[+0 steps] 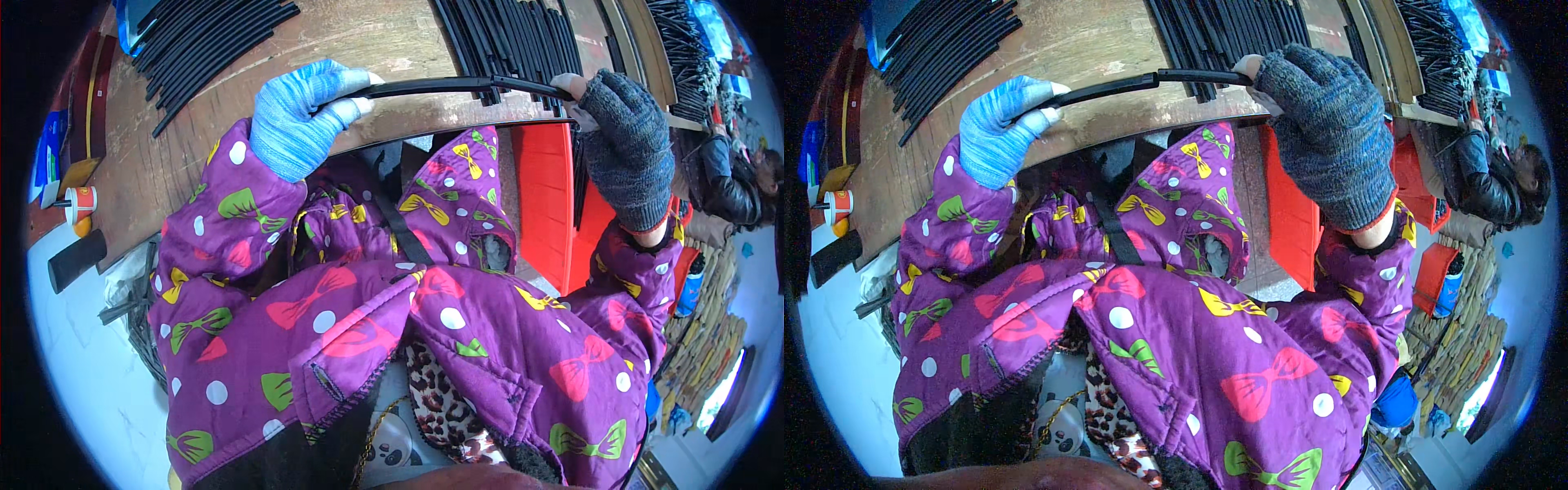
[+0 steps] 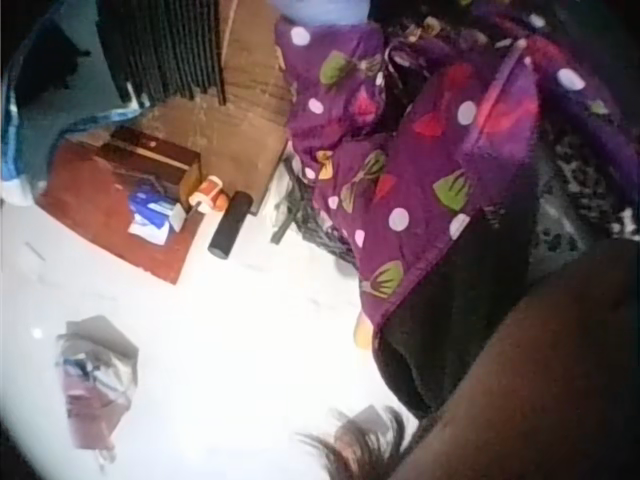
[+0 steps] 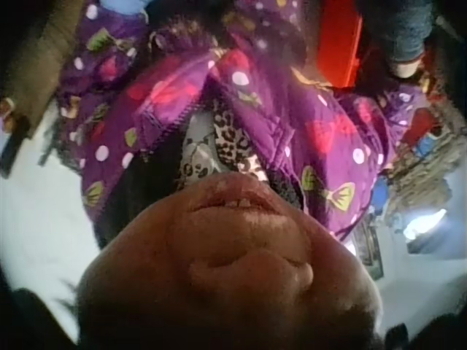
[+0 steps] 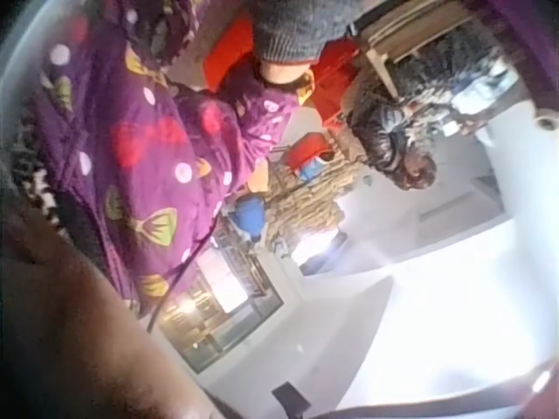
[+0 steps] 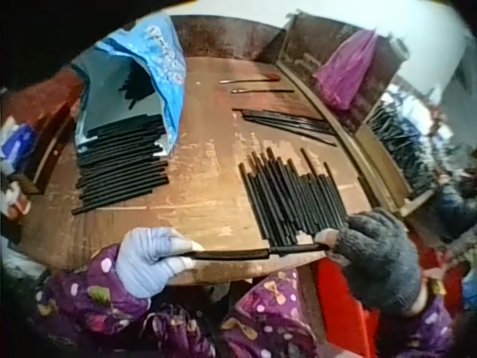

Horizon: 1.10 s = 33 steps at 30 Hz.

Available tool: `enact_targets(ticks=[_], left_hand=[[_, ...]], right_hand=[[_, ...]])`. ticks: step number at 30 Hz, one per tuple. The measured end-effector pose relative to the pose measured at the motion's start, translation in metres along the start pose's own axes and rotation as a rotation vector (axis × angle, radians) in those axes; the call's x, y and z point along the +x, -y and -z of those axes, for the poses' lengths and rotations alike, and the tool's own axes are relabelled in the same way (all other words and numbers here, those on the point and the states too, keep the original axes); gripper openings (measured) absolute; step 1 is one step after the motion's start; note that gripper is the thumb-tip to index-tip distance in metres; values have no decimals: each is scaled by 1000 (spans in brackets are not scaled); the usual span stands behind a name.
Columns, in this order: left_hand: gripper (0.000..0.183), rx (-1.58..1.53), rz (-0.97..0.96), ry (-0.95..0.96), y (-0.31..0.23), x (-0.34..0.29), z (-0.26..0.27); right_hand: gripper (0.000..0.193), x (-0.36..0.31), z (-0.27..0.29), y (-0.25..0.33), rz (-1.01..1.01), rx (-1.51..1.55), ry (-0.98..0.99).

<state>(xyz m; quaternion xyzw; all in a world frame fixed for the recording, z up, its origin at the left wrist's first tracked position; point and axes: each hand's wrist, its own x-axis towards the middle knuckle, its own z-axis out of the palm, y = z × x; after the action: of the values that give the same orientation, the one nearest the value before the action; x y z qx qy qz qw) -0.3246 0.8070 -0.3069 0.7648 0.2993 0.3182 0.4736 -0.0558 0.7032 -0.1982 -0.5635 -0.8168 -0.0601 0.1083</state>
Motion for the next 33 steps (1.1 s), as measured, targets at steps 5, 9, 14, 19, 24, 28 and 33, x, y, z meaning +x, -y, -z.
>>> enact_targets(ticks=[5,9,14,19,24,28,33], left_hand=[[21,46,-30,14,2,-1,-3],[19,89,-94,20,8,3,-8],[22,343,-298,19,-7,13,-16],[18,98,-91,-29,-11,16,-3],[22,92,-85,117,-34,29,-3],[21,65,-89,103,-54,34,0],[19,-9,42,10,-64,26,10]], right_hand=[[41,-4,-4,2,-15,8,49],[37,-3,-6,-3,-7,2,114],[26,21,-4,10,31,36,270],[43,1,34,-29,-208,11,-336],[47,25,-6,16,-110,676,83],[25,35,-9,24,-231,805,-89],[10,35,39,17,-573,978,-279]])
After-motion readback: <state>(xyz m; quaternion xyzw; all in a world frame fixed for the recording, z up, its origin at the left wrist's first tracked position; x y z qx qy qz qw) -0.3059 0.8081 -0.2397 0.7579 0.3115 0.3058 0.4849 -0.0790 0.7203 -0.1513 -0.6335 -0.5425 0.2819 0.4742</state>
